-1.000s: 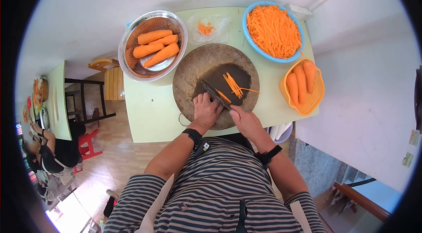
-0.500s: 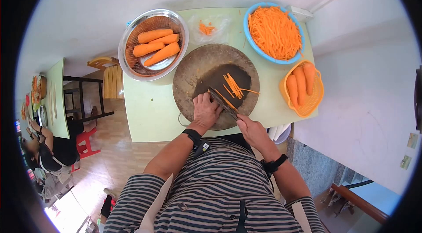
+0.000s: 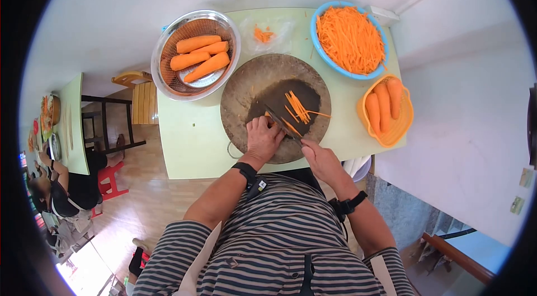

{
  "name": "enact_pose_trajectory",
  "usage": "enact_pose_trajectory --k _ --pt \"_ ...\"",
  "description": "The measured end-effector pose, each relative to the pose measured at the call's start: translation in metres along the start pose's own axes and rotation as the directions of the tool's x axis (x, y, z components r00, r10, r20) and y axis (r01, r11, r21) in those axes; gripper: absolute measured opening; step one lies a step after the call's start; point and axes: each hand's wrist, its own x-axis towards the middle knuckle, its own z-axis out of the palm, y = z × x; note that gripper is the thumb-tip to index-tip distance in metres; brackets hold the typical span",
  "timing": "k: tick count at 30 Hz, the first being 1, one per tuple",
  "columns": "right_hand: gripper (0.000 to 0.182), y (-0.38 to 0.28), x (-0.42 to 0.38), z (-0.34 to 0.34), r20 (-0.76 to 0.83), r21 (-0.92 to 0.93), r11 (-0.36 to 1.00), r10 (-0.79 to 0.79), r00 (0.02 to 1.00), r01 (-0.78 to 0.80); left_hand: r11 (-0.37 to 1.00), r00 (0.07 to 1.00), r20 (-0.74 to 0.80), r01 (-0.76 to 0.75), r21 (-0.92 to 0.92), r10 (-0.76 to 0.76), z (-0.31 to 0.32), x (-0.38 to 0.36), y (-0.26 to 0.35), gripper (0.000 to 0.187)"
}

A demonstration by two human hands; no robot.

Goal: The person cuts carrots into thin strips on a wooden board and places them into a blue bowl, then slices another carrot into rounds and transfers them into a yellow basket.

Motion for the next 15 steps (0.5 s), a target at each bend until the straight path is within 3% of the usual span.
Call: enact_pose_trajectory --k 2,15 --pt "0.042 -0.002 -0.008 -0.001 0.069 -0.072 0.994 0.084 0.994 -0.079 0.999 0.999 0.045 -0.012 0.045 0.010 0.000 -0.002 -0.002 0.021" --pt "0.041 -0.014 0.030 0.012 0.012 -0.105 0.994 0.045 0.999 -0.043 0.999 0.997 0.073 0.013 0.035 -0.016 -0.001 0.001 0.004 0.018"
